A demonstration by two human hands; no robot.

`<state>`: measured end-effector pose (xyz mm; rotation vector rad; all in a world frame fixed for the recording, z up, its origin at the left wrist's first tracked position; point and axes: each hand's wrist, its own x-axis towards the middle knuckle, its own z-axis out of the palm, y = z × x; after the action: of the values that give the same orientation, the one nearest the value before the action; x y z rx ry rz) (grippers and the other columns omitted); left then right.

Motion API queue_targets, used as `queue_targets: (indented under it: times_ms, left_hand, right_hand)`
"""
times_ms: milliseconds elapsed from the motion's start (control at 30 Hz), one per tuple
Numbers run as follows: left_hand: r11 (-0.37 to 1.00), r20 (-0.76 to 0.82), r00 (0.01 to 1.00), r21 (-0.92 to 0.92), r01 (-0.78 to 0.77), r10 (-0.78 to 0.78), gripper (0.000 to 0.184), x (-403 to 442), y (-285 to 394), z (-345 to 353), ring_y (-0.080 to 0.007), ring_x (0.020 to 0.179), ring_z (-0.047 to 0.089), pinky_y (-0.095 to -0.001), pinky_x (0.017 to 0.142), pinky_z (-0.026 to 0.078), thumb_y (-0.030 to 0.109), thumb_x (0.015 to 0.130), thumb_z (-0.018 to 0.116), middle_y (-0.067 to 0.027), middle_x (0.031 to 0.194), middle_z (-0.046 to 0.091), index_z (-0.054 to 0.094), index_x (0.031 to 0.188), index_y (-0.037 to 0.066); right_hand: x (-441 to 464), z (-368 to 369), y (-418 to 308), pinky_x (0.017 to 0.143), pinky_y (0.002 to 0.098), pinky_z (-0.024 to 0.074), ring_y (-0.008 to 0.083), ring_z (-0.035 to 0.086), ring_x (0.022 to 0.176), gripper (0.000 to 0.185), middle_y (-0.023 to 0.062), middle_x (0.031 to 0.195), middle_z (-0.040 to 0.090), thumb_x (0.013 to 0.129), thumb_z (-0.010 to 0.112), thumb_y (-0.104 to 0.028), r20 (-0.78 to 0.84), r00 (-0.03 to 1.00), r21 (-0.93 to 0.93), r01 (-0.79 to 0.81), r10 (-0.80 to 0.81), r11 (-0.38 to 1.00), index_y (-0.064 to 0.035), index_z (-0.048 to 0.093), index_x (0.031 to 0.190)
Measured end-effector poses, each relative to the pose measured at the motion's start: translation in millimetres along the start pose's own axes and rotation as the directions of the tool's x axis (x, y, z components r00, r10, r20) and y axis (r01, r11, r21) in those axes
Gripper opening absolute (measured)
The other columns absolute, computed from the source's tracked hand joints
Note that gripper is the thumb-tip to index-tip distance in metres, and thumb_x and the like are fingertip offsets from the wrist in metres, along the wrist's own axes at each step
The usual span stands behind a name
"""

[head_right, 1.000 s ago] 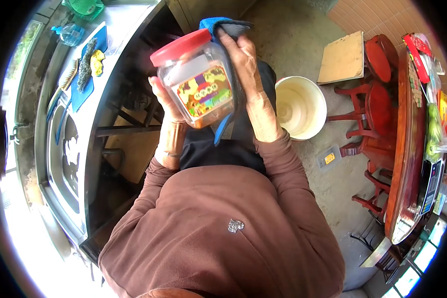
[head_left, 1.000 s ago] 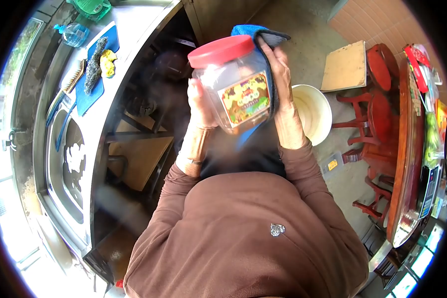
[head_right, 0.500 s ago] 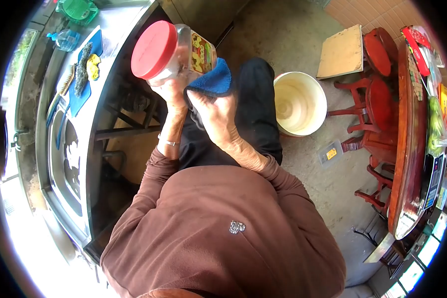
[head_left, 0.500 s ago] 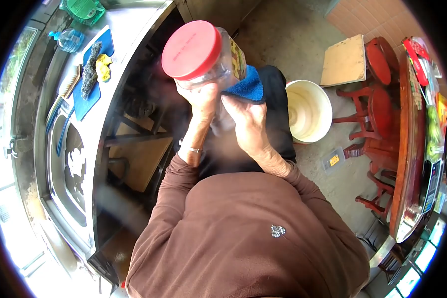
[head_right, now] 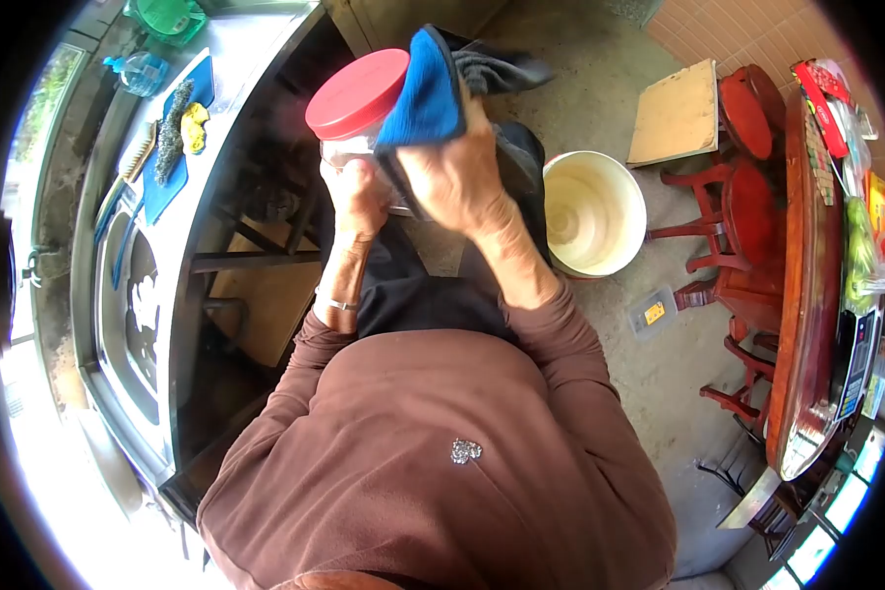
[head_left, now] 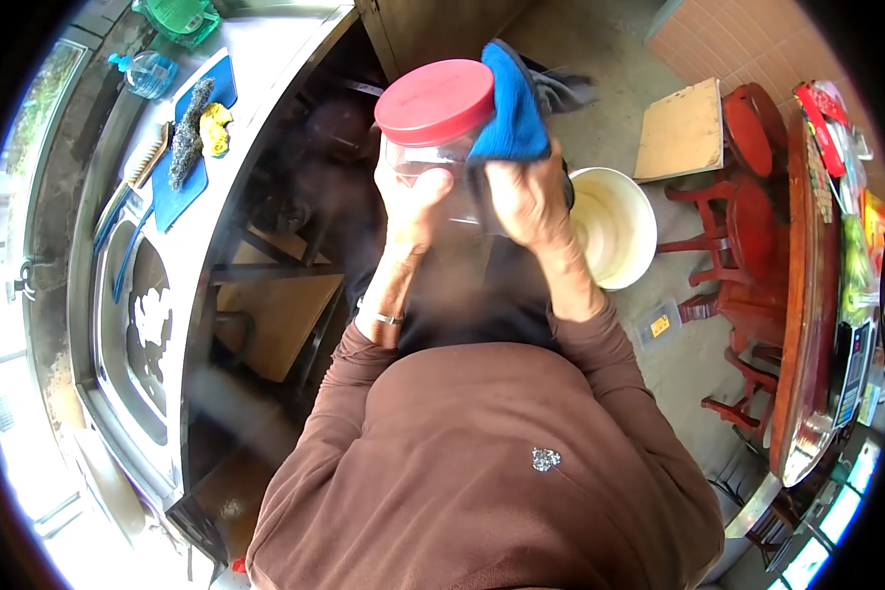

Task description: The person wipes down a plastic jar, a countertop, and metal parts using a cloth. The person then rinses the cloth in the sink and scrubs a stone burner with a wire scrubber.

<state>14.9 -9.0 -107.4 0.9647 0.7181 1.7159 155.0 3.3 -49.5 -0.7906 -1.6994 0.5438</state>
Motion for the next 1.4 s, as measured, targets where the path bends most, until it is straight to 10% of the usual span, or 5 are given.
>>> queue_targets:
  times_ms: [267, 367, 567, 1100, 1400]
  left_hand:
    - [0.984, 0.157, 0.972, -0.012, 0.178, -0.174, 0.099, 4, -10, -26, -0.0252, 0.117, 0.059, -0.0424, 0.102, 0.047, 0.064, 0.069, 0.08, -0.0118, 0.132, 0.059, 0.047, 0.14, 0.002]
    - [0.963, 0.04, 0.997, 0.264, 0.05, -0.063, 0.037, 16, -4, -22, -0.0111, 0.1, 0.059, -0.0281, 0.087, 0.049, 0.019, 0.095, 0.059, -0.0054, 0.115, 0.065, 0.061, 0.127, 0.001]
    - [0.888, 0.091, 0.996, 0.46, -0.03, -0.013, 0.123, 4, 32, 32, -0.0252, 0.119, 0.056, -0.0361, 0.101, 0.048, 0.024, 0.053, 0.097, -0.0144, 0.134, 0.052, 0.024, 0.15, 0.005]
    - [0.785, 0.249, 0.916, -0.475, 0.397, -0.313, 0.064, -6, -8, -35, -0.0232, 0.08, 0.069, -0.0344, 0.075, 0.06, 0.027, 0.073, 0.073, -0.0148, 0.1, 0.069, 0.055, 0.125, -0.006]
    - [0.83, 0.053, 0.961, -0.493, 0.26, -0.27, 0.069, 11, -23, -35, -0.0289, 0.102, 0.067, -0.0415, 0.089, 0.056, 0.037, 0.084, 0.069, -0.0203, 0.12, 0.064, 0.049, 0.135, -0.005]
  right_hand:
    - [16, -27, 33, 0.093, 0.0293, 0.0468, 0.0132, 0.059, 0.102, 0.052, 0.0033, 0.111, 0.067, 0.085, 0.074, -0.036, 0.282, 0.917, 0.632, -0.4, 0.284, 0.664, -0.0041, 0.063, 0.124]
    - [10, -18, 42, 0.093, 0.0304, 0.0473, 0.0132, 0.06, 0.102, 0.053, 0.0037, 0.112, 0.066, 0.085, 0.075, -0.038, 0.118, 0.926, 0.731, -0.325, 0.359, 0.6, -0.004, 0.063, 0.124]
    - [13, -9, 35, 0.091, 0.0294, 0.048, 0.0117, 0.059, 0.097, 0.038, 0.0008, 0.104, 0.065, 0.083, 0.08, -0.022, -0.015, 0.896, 0.706, -0.304, 0.443, 0.64, -0.0043, 0.064, 0.112]
    - [27, -19, 61, 0.095, 0.0278, 0.0478, 0.0113, 0.063, 0.097, 0.036, -0.0005, 0.105, 0.069, 0.085, 0.077, -0.012, 0.191, 0.92, 0.782, -0.354, 0.342, 0.513, -0.0051, 0.067, 0.118]
    - [3, 6, 35, 0.101, 0.032, 0.0452, 0.0204, 0.059, 0.119, 0.036, 0.0125, 0.136, 0.059, 0.095, 0.055, -0.017, -0.061, 0.983, 0.353, -0.139, 0.171, 0.925, -0.0017, 0.059, 0.128]
